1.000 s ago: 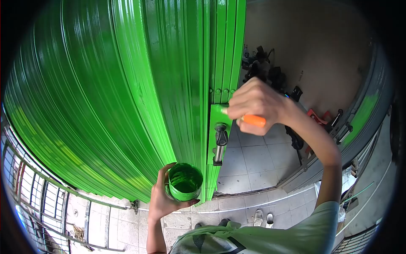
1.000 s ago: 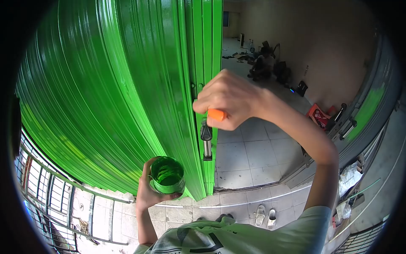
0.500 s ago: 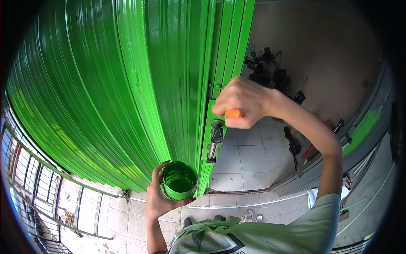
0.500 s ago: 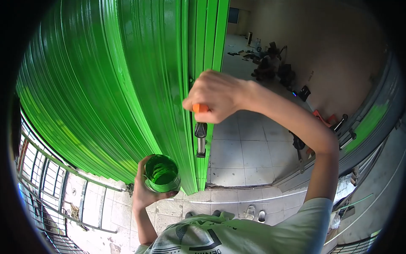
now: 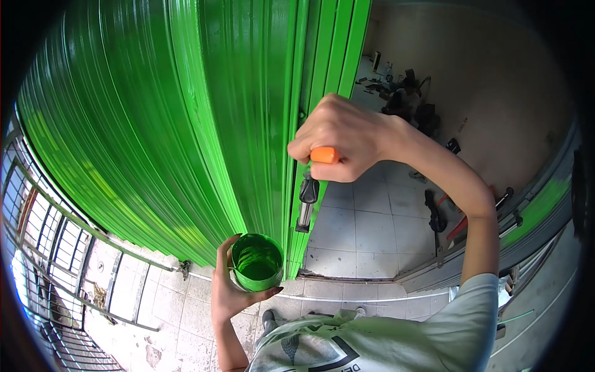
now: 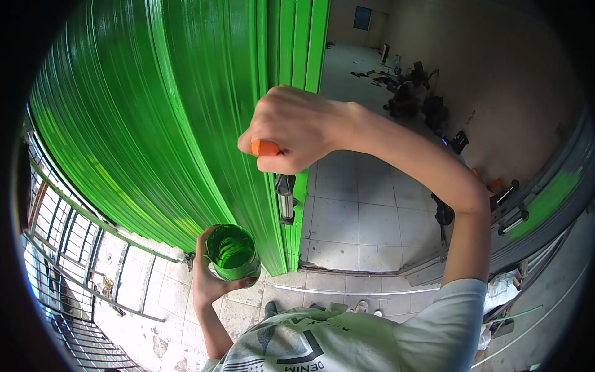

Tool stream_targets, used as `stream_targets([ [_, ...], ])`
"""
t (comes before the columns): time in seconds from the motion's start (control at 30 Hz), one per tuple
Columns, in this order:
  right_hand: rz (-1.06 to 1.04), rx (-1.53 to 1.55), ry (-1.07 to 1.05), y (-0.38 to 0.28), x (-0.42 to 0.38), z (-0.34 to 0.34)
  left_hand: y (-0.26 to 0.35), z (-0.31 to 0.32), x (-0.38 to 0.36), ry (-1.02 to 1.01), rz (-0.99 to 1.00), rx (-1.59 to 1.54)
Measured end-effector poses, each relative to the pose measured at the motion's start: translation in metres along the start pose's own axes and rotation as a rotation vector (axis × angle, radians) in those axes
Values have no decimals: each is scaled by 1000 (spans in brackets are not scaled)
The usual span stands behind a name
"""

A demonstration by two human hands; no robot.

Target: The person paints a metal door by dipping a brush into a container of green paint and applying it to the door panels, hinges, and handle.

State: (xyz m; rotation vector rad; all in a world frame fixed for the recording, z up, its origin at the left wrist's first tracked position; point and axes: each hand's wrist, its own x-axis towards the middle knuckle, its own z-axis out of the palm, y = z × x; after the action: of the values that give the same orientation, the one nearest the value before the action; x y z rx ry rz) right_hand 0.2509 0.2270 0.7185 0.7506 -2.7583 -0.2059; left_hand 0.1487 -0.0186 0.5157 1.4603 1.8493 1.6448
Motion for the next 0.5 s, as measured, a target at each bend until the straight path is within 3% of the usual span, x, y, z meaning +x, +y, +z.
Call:
stream_targets([
  [0.17, 64, 19, -45, 16, 1, 4, 3, 3, -7, 27, 10, 18],
  [0.3, -13, -39, 110, 3, 8, -14, 3, 3, -12, 41, 10, 43],
  [0.4, 6, 25, -46, 7, 8, 10, 11, 3, -11, 40, 3, 29],
  [0.5, 96, -13, -59, 15, 7, 0, 10, 0, -13, 52, 9, 36],
])
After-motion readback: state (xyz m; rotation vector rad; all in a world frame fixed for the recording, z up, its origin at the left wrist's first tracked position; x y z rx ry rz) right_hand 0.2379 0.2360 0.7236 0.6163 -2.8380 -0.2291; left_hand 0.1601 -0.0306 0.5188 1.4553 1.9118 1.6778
